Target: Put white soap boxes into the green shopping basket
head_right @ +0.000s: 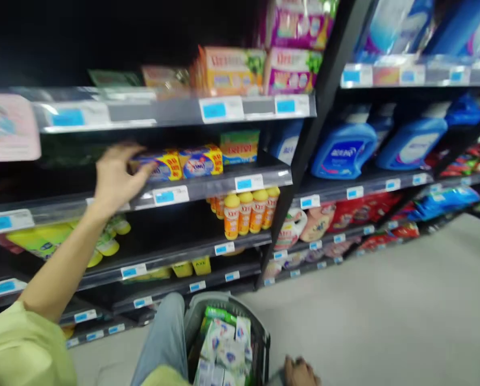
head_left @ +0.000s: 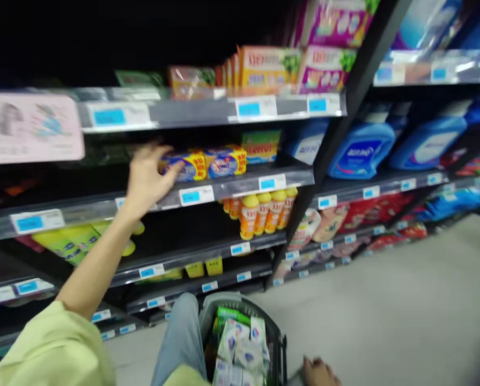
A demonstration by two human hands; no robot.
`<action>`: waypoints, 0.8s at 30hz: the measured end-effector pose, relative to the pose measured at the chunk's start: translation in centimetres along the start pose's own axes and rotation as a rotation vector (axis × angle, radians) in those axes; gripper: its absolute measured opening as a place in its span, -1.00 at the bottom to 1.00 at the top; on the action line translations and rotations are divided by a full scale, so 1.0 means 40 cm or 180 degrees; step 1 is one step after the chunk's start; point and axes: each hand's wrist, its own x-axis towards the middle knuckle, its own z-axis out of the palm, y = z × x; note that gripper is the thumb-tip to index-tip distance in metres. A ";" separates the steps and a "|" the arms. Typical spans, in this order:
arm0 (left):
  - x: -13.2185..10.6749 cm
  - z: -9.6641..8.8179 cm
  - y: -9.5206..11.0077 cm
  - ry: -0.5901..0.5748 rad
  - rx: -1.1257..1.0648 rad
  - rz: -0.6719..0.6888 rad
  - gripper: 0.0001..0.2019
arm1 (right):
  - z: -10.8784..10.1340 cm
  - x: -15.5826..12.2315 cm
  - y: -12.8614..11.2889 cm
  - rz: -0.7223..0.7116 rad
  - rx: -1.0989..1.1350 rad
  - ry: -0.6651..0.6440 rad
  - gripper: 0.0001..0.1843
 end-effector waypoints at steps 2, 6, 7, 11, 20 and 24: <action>-0.046 -0.020 0.001 0.0539 0.0166 0.0197 -0.63 | 0.014 -0.039 0.023 0.0162 -0.0232 0.0049 -0.55; -0.249 -0.005 0.002 0.1318 0.0054 0.0622 -0.83 | 0.015 -0.045 0.012 0.0335 -0.0429 0.0101 -0.48; -0.323 0.015 0.009 0.1128 -0.0161 0.0735 -0.88 | 0.018 -0.039 0.008 0.0373 -0.0445 0.0078 -0.48; -0.669 0.121 0.088 -0.2327 -0.1016 0.0938 -0.78 | 0.039 -0.021 0.007 0.0543 -0.0461 0.0064 -0.49; -1.202 0.100 0.279 -0.5200 -0.1762 0.0725 -0.64 | 0.048 -0.013 0.017 0.0619 -0.0454 0.0172 -0.53; -1.204 0.114 0.238 -0.5073 -0.1674 0.0384 -0.64 | 0.052 -0.013 0.021 0.0607 -0.0497 0.0146 -0.53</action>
